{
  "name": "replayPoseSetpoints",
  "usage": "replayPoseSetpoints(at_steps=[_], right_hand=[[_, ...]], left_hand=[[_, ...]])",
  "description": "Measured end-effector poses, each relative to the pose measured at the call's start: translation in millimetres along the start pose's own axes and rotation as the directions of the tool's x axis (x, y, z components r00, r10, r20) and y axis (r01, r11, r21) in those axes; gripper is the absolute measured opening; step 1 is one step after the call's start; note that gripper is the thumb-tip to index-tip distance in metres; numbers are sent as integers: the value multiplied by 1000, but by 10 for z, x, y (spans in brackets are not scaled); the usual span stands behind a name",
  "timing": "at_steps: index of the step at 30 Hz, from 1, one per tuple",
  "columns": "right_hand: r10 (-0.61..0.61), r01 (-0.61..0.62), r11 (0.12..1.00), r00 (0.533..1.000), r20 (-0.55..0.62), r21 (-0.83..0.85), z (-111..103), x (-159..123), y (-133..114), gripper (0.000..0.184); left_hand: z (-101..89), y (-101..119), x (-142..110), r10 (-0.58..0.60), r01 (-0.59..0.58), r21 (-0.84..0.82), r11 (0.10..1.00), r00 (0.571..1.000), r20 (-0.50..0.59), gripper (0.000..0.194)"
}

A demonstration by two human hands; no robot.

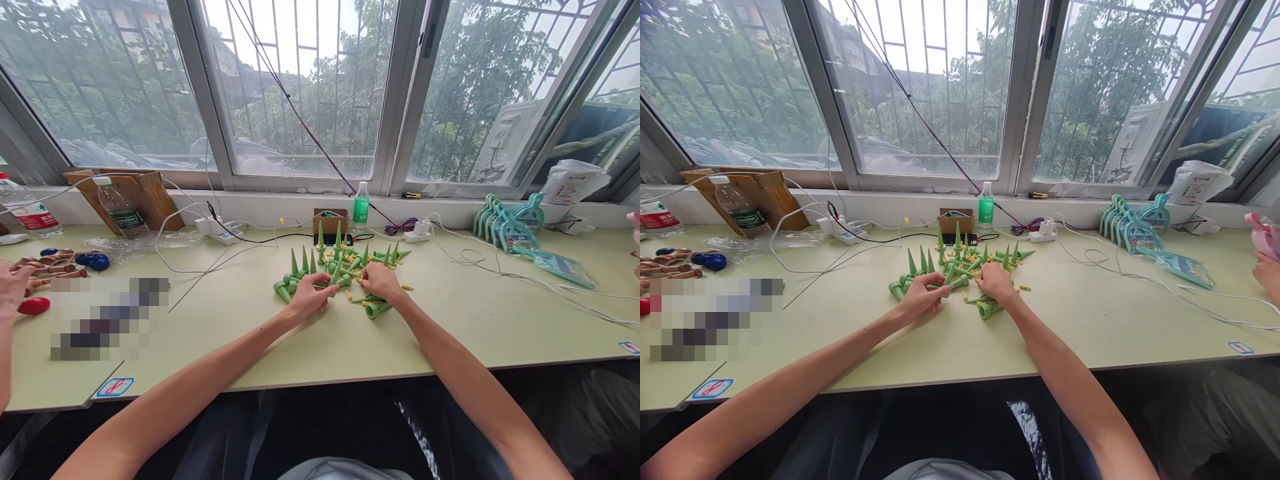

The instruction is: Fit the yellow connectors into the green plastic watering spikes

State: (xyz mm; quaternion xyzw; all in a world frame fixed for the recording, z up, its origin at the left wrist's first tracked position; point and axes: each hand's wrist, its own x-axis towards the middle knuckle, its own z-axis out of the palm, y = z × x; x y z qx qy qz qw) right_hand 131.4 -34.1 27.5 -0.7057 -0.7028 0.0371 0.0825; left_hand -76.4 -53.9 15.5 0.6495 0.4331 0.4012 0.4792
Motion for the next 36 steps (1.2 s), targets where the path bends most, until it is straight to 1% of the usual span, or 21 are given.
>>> replayPoseSetpoints(at_steps=[6,11,15,20,23,26,30,33,36], right_hand=[[12,-12,1000,1000,13,-20,-13,-6,30,15],[12,-13,1000,999,-32,-28,-13,-11,25,14],[16,-16,1000,998,-63,2,-15,-19,15,16],[-1,10,998,990,-139,64,-27,-34,8,17],[-37,68,988,976,-216,138,-19,-37,2,17],[-121,200,943,950,-287,265,8,-43,-20,15],[-243,378,816,911,-334,436,58,-67,-77,14],[-280,451,737,882,-380,503,89,-78,-112,15],[-294,498,677,858,-421,542,94,-83,-125,16]], left_hand=[[-7,0,-2,3,-3,8,1000,1000,-4,40],[-7,11,-7,-9,10,27,1000,1000,-18,39],[-3,30,-13,-25,26,45,999,999,-38,36],[-3,54,-17,-9,12,47,999,998,-65,36],[-3,62,-14,1,3,46,999,997,-77,36],[-1,61,-8,9,-5,36,999,994,-105,34],[-7,43,9,36,-31,41,999,991,-132,32],[-16,26,26,67,-58,65,996,988,-142,33],[-19,15,40,96,-86,71,994,982,-161,34]])
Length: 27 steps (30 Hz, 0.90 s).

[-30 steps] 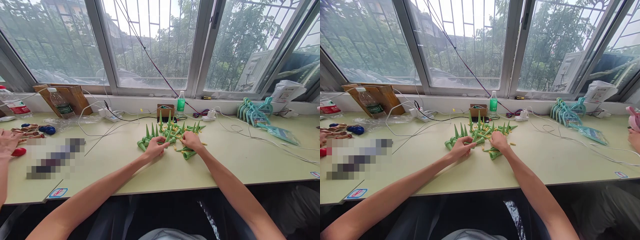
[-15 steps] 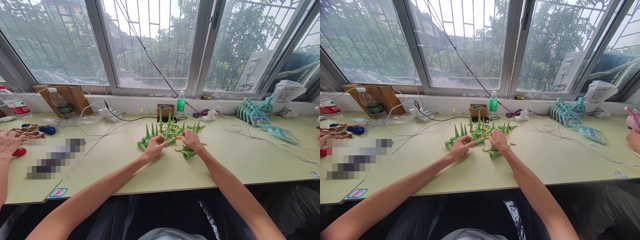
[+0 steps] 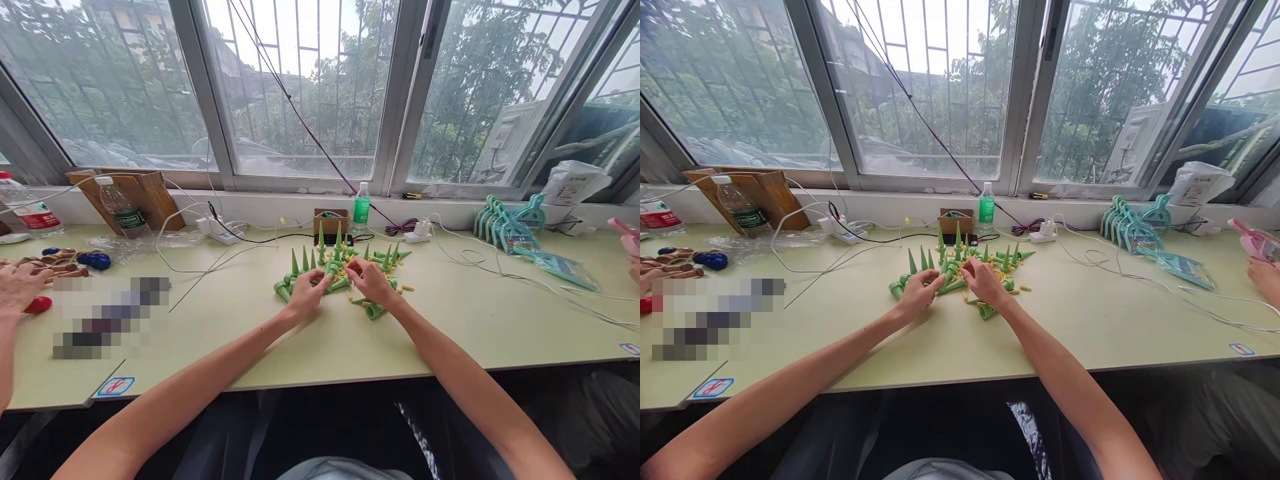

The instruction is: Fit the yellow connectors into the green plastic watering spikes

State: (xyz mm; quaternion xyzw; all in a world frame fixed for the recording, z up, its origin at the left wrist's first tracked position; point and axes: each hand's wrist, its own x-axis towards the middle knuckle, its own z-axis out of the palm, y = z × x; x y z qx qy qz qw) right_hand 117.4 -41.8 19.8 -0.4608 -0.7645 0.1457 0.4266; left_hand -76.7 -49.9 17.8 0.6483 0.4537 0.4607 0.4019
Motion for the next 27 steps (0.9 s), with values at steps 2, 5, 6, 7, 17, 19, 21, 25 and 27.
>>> replayPoseSetpoints(at_steps=[2,5,6,7,17,19,21,25,27], right_hand=[[-11,11,999,1000,-7,42,-9,0,-15,18],[-8,6,994,1000,23,112,-22,-1,-46,19],[-8,2,991,999,43,137,-20,-3,-54,19],[-10,-1,986,998,66,164,-14,-5,-59,19],[-37,-22,964,976,216,266,68,-40,-63,27],[-48,-16,967,968,244,254,62,-43,-76,32],[-60,-3,971,964,259,237,63,-44,-84,32],[-82,36,980,970,231,196,80,-47,-75,24],[-79,39,981,974,213,189,84,-51,-67,21]], left_hand=[[3,-7,7,6,-6,-11,1000,1000,-14,34],[9,-26,13,-28,27,-41,999,1000,-7,33],[11,-35,15,-43,43,-52,998,999,0,33],[13,-44,15,-54,55,-60,997,998,9,33],[32,-42,-4,-65,84,-139,987,989,134,42],[35,-41,-6,-51,72,-139,988,987,151,42],[35,-44,-6,-33,54,-133,990,987,155,41],[24,-43,-7,-14,30,-127,991,991,130,39],[17,-31,-10,-16,32,-130,991,993,120,39]])
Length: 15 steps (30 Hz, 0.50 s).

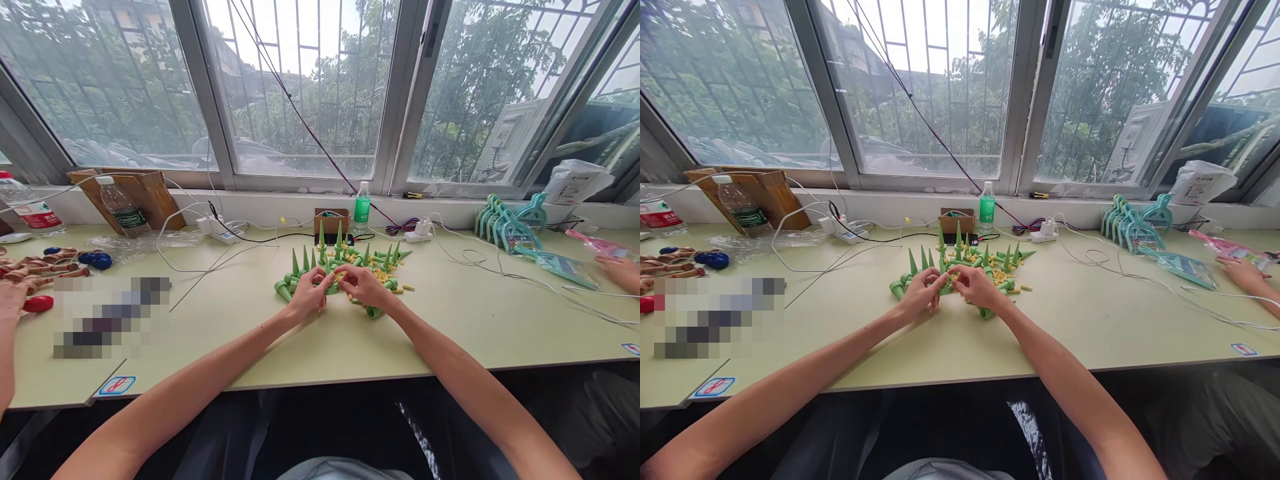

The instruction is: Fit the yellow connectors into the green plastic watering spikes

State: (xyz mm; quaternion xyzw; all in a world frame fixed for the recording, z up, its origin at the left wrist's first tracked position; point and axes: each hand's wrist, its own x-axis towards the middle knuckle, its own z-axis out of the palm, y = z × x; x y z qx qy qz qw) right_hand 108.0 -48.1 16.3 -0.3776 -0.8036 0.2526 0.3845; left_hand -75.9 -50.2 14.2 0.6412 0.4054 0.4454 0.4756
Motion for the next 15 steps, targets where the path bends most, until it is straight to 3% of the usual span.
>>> replayPoseSetpoints(at_steps=[15], right_hand=[[29,-18,980,998,-53,196,7,6,-49,23]], left_hand=[[6,-5,0,-33,33,-13,999,999,-29,36]])
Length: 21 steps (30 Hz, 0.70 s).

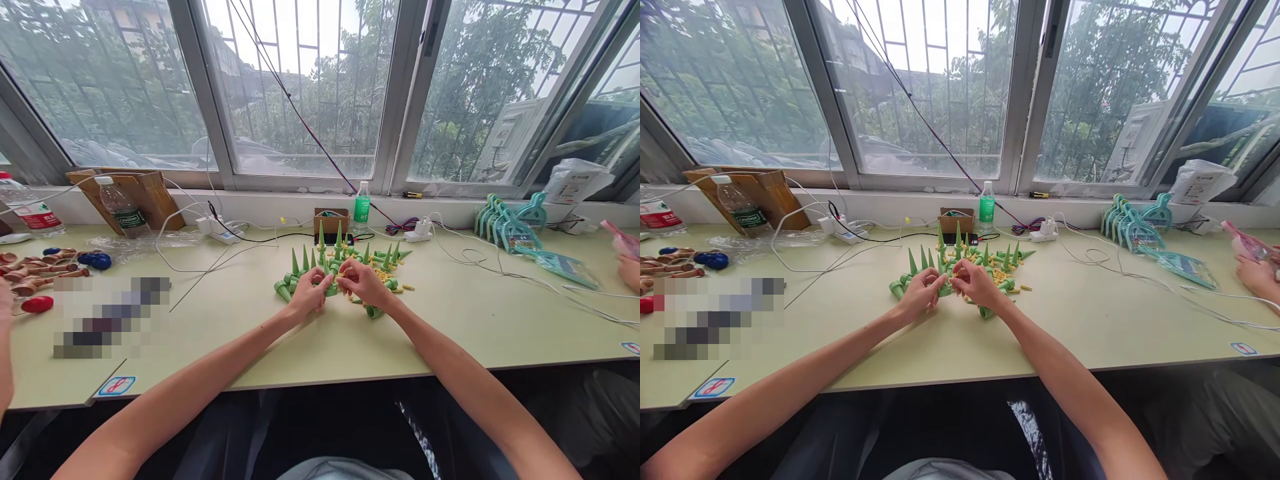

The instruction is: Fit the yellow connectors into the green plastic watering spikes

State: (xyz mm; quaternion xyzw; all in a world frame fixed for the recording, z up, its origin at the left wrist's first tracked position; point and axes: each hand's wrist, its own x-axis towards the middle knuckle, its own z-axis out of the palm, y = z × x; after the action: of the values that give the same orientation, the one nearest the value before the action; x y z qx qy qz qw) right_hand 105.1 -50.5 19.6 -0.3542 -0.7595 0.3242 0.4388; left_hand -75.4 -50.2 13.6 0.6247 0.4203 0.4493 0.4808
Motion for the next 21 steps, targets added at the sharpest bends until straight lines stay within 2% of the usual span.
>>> replayPoseSetpoints(at_steps=[10,21], right_hand=[[7,-8,998,1000,-18,-69,-2,-8,-15,29],[6,-6,999,1000,13,-33,-2,-16,-12,31]], left_hand=[[6,16,-15,-30,30,-24,999,1000,7,35],[17,25,-19,-52,52,-7,999,998,22,36]])
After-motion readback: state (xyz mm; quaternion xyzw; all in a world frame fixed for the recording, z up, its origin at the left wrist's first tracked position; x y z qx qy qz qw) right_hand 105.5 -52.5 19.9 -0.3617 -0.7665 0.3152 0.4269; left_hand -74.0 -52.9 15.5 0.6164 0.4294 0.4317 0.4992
